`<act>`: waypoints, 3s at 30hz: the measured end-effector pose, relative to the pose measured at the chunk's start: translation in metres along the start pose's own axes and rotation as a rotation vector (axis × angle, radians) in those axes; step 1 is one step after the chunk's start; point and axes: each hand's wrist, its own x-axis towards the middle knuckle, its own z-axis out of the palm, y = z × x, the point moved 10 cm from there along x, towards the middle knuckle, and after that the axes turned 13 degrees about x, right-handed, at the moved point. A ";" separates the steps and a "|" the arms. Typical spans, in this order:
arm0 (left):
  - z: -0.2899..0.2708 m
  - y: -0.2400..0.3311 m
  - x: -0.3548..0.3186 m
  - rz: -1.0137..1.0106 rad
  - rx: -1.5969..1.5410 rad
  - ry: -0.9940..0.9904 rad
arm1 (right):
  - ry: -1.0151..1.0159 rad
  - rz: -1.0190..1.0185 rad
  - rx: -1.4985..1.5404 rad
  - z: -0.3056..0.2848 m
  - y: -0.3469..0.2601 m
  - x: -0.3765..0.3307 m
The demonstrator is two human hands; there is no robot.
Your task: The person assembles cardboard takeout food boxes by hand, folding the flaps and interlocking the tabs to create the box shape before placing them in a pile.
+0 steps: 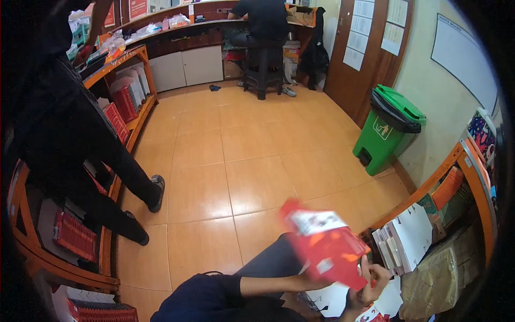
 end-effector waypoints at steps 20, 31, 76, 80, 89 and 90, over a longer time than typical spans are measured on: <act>0.048 -0.039 -0.007 0.105 -0.382 -0.250 | 0.052 0.652 0.584 0.055 0.066 -0.045; 0.065 -0.144 -0.003 -0.270 -0.354 -0.223 | 0.112 0.659 -0.239 0.024 0.102 -0.104; 0.033 -0.057 0.041 -0.356 -0.386 -0.150 | -0.060 0.201 -0.099 0.021 0.031 -0.032; 0.035 -0.027 0.053 -0.130 -0.500 -0.389 | 0.297 0.045 -0.425 -0.025 0.003 -0.006; 0.010 -0.071 0.052 -0.482 -0.723 -0.297 | -0.093 0.142 -0.211 0.003 0.035 -0.001; 0.006 -0.090 0.050 -0.396 -0.498 -0.119 | -0.113 0.158 -0.178 0.011 0.031 0.004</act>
